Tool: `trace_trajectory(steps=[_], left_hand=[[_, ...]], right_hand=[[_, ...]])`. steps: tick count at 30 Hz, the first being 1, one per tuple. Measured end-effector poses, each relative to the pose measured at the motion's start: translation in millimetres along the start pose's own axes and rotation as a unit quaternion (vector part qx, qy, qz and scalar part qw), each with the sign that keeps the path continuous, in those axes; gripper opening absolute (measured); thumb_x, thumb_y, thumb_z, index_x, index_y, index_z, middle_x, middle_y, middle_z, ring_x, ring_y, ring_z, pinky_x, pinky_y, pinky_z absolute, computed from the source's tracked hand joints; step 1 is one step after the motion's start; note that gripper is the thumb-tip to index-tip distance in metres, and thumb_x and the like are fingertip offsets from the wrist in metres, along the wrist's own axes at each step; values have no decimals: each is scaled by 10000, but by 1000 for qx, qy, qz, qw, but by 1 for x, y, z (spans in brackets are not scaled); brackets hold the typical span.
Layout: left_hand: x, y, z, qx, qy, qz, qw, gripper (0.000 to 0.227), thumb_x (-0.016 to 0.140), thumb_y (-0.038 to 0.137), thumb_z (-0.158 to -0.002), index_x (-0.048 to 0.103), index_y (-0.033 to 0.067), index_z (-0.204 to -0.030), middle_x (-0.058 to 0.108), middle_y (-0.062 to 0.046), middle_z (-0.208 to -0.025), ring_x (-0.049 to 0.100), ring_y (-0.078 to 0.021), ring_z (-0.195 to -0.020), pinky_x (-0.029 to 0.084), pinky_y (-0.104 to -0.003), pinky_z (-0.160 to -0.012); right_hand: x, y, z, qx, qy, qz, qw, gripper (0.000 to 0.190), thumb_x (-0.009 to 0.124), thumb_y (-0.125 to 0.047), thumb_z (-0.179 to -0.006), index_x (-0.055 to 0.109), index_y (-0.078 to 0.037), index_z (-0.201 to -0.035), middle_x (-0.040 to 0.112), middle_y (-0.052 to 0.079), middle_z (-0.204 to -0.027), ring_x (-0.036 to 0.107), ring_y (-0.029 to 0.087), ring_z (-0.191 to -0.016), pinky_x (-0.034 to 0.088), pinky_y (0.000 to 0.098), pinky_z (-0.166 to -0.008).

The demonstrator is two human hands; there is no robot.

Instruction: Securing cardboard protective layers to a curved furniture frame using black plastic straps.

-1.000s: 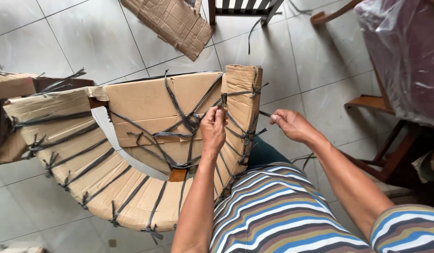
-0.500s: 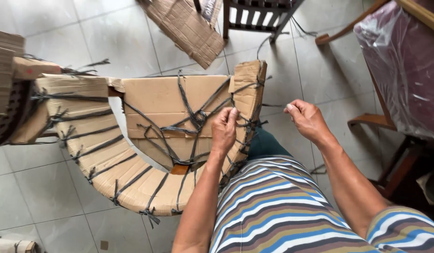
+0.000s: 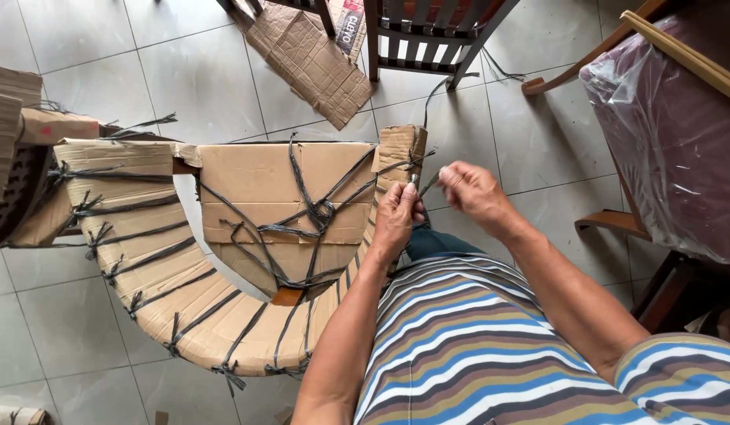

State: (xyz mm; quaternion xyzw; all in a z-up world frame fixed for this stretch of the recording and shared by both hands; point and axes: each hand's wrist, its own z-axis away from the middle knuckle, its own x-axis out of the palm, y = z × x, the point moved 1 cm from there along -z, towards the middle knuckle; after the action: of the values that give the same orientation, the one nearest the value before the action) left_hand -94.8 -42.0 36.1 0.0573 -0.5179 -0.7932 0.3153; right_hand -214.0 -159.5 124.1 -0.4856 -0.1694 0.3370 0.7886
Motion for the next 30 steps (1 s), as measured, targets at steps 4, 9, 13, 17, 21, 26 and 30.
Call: trace_trajectory(steps=[4, 9, 13, 17, 21, 26, 30], left_hand=[[5, 2, -1, -2, 12, 26, 1000, 302, 503, 303, -1108, 584, 97, -903, 629, -49, -698, 677, -121, -578, 586, -221, -551], [4, -2, -1, -11, 31, 49, 998, 311, 513, 319, -1106, 585, 95, -902, 638, -54, -687, 680, -121, -566, 574, -216, -535], [2, -8, -5, -2, 35, 26, 999, 309, 511, 306, -1107, 588, 93, -897, 632, -55, -673, 671, -118, -559, 564, -214, -524], [1, -8, -8, -2, 42, 34, 999, 295, 524, 313, -1098, 594, 104, -902, 635, -59, -674, 675, -122, -547, 568, -204, -512], [0, -4, 0, 2, 55, 46, 997, 291, 534, 312, -1095, 590, 103, -901, 642, -60, -678, 678, -121, -548, 571, -202, -515], [1, -4, 2, -2, 55, 48, 997, 294, 530, 313, -1097, 594, 100, -905, 652, -71, -683, 686, -123, -557, 584, -207, -528], [0, -6, 3, -8, 53, 47, 997, 303, 526, 323, -1096, 598, 96, -909, 662, -72, -696, 693, -118, -578, 593, -200, -553]], right_hand=[[-34, 30, -12, -23, 72, -15, 997, 231, 566, -297, -1106, 660, -88, -1139, 644, 36, -792, 590, 70, -676, 462, 192, -609], [-29, 13, 9, -124, 112, 75, 983, 151, 640, -116, -1048, 736, -79, -1158, 681, 82, -845, 597, 120, -730, 481, 247, -654], [-6, -22, 19, -237, 71, 112, 962, 175, 678, -66, -1006, 782, -147, -1121, 674, 55, -877, 563, 97, -721, 465, 245, -647], [-3, -1, 0, -233, 56, 231, 943, 200, 667, -100, -1006, 762, -106, -1182, 686, 119, -889, 667, 251, -787, 535, 353, -709], [-2, 6, 3, -189, 50, 262, 945, 147, 666, -111, -1008, 764, -101, -1117, 684, 138, -904, 699, 305, -860, 554, 391, -764], [-1, 12, 7, -166, 39, 275, 946, 140, 671, -122, -996, 769, -110, -1095, 690, 137, -935, 698, 299, -872, 557, 402, -781], [5, 8, 9, -158, 30, 277, 947, 187, 714, -223, -981, 773, -111, -1119, 689, 138, -1000, 696, 287, -879, 567, 425, -787]])
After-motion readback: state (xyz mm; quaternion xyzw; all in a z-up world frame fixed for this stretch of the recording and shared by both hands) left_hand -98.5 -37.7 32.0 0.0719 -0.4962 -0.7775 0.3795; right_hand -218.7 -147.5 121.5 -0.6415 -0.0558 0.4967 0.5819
